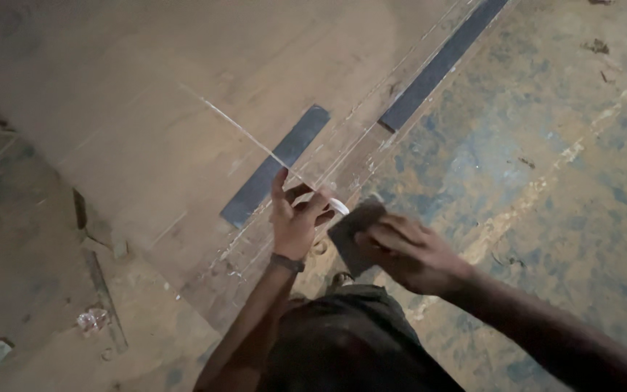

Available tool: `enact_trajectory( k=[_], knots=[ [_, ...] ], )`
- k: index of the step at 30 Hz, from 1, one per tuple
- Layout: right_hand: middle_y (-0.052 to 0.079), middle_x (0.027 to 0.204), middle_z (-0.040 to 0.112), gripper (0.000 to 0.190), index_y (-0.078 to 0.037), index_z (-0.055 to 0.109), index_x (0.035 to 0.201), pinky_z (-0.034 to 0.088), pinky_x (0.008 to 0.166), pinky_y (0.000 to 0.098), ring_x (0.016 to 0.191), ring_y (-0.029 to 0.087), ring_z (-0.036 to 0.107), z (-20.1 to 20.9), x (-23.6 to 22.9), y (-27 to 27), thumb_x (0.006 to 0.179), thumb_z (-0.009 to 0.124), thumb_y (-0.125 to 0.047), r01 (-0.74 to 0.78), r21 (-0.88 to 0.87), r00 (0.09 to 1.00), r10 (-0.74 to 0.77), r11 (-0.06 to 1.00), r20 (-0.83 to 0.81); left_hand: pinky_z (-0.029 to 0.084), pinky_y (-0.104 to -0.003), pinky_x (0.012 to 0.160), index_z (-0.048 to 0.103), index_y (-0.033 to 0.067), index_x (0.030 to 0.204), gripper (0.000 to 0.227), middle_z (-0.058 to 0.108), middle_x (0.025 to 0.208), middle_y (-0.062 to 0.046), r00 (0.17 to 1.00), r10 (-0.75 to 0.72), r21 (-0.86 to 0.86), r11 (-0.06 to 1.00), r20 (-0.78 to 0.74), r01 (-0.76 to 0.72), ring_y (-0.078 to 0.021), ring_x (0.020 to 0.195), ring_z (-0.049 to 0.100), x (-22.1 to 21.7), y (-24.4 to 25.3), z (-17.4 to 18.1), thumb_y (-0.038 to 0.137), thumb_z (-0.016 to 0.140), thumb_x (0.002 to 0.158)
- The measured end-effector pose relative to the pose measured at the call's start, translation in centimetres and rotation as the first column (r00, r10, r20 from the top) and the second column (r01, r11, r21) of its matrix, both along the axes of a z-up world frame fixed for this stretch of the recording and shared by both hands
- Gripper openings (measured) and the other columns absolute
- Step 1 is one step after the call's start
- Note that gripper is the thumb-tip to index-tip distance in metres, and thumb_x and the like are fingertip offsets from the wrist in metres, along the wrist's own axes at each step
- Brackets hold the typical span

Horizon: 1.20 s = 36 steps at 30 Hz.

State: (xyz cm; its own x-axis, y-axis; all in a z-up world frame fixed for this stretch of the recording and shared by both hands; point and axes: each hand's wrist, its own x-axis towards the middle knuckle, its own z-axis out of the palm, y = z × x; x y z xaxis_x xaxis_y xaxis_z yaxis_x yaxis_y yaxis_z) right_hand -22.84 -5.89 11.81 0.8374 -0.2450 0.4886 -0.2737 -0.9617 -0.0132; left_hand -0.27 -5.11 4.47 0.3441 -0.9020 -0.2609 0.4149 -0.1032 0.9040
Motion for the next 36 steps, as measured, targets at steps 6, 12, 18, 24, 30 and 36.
enact_trajectory(
  k=[6, 12, 18, 24, 30, 36],
  knots=[
    [0.013, 0.111, 0.064, 0.023, -0.005, 0.075, 0.101, 0.058, 0.094, 0.0434, 0.112, 0.03, 0.057, 0.1, 1.7, -0.1, 0.081, 0.076, -0.017, -0.016, 0.05, 0.972, 0.028, 0.999, -0.232, 0.066, -0.039, 0.069, 0.024, 0.0056, 0.156, 0.091, 0.063, 0.114, -0.018, 0.995, 0.077, 0.008, 0.997, 0.062, -0.077, -0.0265, 0.085, 0.074, 1.0, 0.5, 0.8, 0.013, 0.078, 0.084],
    [0.014, 0.11, 0.071, 0.017, -0.007, 0.077, 0.103, 0.059, 0.09, 0.0386, 0.108, 0.027, 0.065, 1.4, -0.3, -1.1, 0.087, 0.07, -0.006, 0.096, 0.053, 0.981, -0.086, 0.994, -0.172, 0.068, -0.041, 0.073, 0.022, 0.0077, 0.155, 0.089, 0.064, 0.113, -0.019, 0.993, 0.1, 0.016, 0.995, -0.07, -0.099, -0.0275, 0.087, 0.074, 2.4, 0.9, -0.4, 0.014, 0.077, 0.085],
    [0.013, 0.112, 0.078, 0.017, -0.009, 0.077, 0.107, 0.06, 0.094, 0.0396, 0.108, 0.024, 0.072, -0.2, -1.1, -4.0, 0.094, 0.067, -0.002, 0.165, 0.523, 0.954, -0.271, 0.836, 0.132, 0.057, -0.031, 0.076, 0.043, 0.0032, 0.149, 0.06, 0.068, 0.124, -0.016, 0.933, -0.219, -0.28, 0.95, -0.286, 0.137, -0.0215, 0.1, 0.07, 4.3, 1.5, -1.9, 0.013, 0.073, 0.097],
    [0.015, 0.113, 0.075, 0.013, -0.005, 0.07, 0.108, 0.064, 0.086, 0.0353, 0.106, 0.025, 0.074, -5.9, -0.3, -3.1, 0.095, 0.071, -0.007, -0.069, 0.602, 0.924, -0.176, 0.796, 0.339, 0.063, -0.032, 0.072, 0.05, 0.0085, 0.137, 0.051, 0.07, 0.116, -0.015, 0.912, -0.187, -0.152, 0.979, -0.365, 0.139, -0.0242, 0.095, 0.073, 4.4, 1.0, -2.7, 0.021, 0.072, 0.093],
    [0.021, 0.113, 0.071, 0.02, 0.0, 0.073, 0.113, 0.063, 0.072, 0.0321, 0.096, 0.028, 0.072, -9.0, 2.8, -0.7, 0.094, 0.067, 0.003, 0.27, 0.509, 0.776, -0.498, 0.817, 0.387, 0.054, -0.029, 0.064, 0.055, 0.0041, 0.128, 0.04, 0.072, 0.112, -0.015, 0.864, -0.118, -0.239, 0.971, -0.49, -0.004, -0.0202, 0.087, 0.07, 4.2, 0.2, -2.5, 0.023, 0.074, 0.098],
    [0.013, 0.114, 0.073, 0.038, -0.004, 0.075, 0.115, 0.062, 0.089, 0.0383, 0.104, 0.027, 0.07, -10.7, 3.9, 1.2, 0.092, 0.053, 0.016, 0.096, 0.415, 0.849, -0.292, 0.905, 0.44, 0.063, -0.035, 0.07, 0.062, 0.0059, 0.117, 0.033, 0.071, 0.102, -0.011, 0.847, 0.03, -0.144, 0.982, -0.531, -0.125, -0.0212, 0.082, 0.072, 3.7, 0.4, -2.6, 0.021, 0.075, 0.091]
  ],
)
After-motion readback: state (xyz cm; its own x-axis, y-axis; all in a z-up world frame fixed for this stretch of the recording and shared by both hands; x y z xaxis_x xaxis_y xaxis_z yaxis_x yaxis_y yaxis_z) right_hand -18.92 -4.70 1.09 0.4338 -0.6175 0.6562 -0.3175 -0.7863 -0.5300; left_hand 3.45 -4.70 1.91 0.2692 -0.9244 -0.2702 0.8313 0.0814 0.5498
